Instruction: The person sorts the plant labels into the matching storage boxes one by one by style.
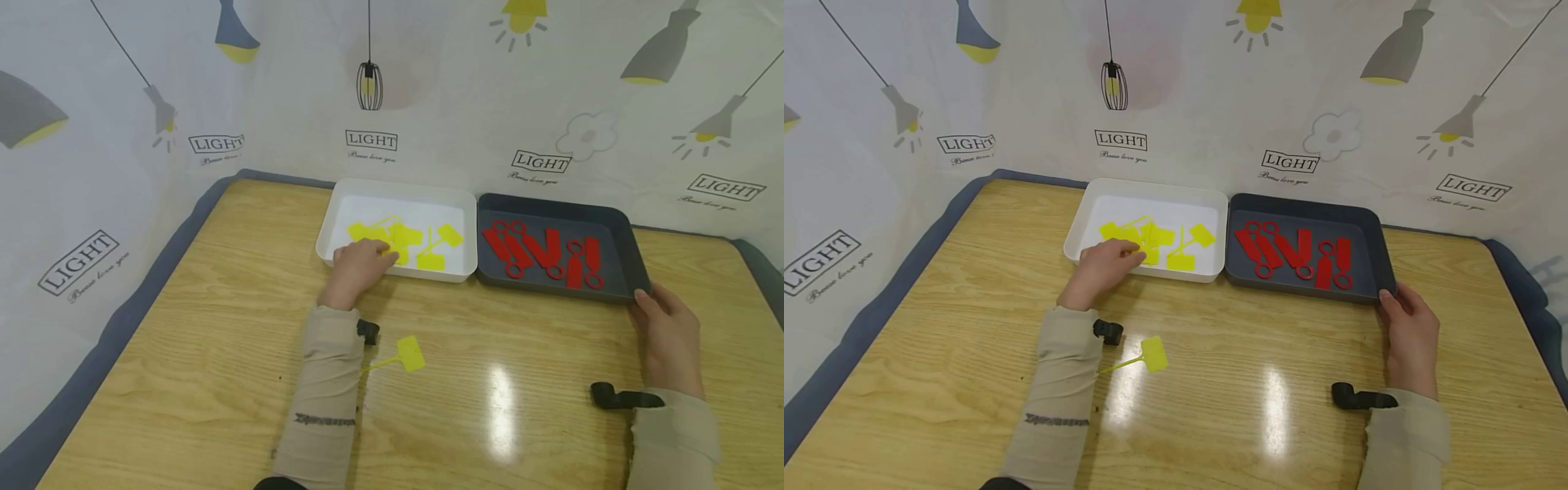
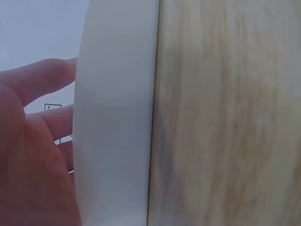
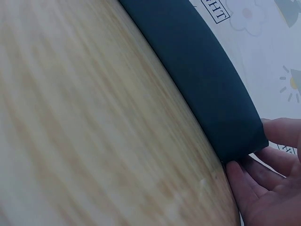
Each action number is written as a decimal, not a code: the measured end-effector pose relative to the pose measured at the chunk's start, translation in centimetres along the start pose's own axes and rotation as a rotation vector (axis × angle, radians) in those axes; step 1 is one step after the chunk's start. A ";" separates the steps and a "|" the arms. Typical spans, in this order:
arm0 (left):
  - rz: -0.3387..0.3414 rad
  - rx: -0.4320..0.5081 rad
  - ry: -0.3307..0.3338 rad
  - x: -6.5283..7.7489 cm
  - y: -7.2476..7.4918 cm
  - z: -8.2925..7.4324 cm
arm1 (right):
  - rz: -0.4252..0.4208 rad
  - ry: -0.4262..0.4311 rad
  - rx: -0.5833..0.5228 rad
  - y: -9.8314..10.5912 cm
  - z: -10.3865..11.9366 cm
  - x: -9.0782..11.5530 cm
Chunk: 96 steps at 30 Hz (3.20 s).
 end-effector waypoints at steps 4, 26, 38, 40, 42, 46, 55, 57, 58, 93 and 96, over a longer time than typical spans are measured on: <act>0.014 -0.018 0.013 0.0 0.0 0.0 | -0.010 0.004 -0.002 0.0 0.0 -0.1; -0.122 0.247 -0.136 1.2 2.0 -0.8 | -0.011 0.019 -0.039 0.1 -0.3 -0.4; 0.244 0.085 -0.158 3.5 0.9 -2.8 | 0.009 -0.010 -0.062 0.1 -0.1 0.1; 0.280 0.069 -0.142 3.9 0.7 -3.0 | 0.008 -0.022 -0.048 0.0 -0.1 0.1; 0.291 0.055 -0.129 4.1 0.6 -3.1 | 0.009 -0.029 -0.040 -0.1 -0.1 0.2; 0.294 0.028 -0.125 4.3 0.7 -3.3 | 0.004 -0.020 -0.043 0.1 0.0 0.0; 0.303 0.004 -0.166 5.4 1.2 -3.5 | 0.005 -0.018 -0.026 0.0 0.0 0.0; 0.308 -0.010 -0.164 5.6 1.3 -3.4 | 0.009 -0.029 -0.015 0.0 0.0 0.0; 0.313 -0.016 -0.168 5.7 1.2 -3.4 | 0.010 -0.031 -0.015 0.0 -0.1 0.0; 0.419 -0.291 -0.312 9.7 -3.3 -4.2 | 0.002 -0.015 -0.035 0.0 -0.2 -0.1; 0.412 -0.308 -0.321 9.7 -3.6 -4.2 | -0.009 -0.025 -0.014 0.0 -0.2 -0.1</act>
Point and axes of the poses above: each hand's wrist, its own x-axis away from the middle knuckle, its own y-axis out of the back of the hand, z = x × y, the point moved 4 cm from there along -x, towards the middle knuckle, and after that the axes turned 3 degrees about x, right-handed, at the moved point
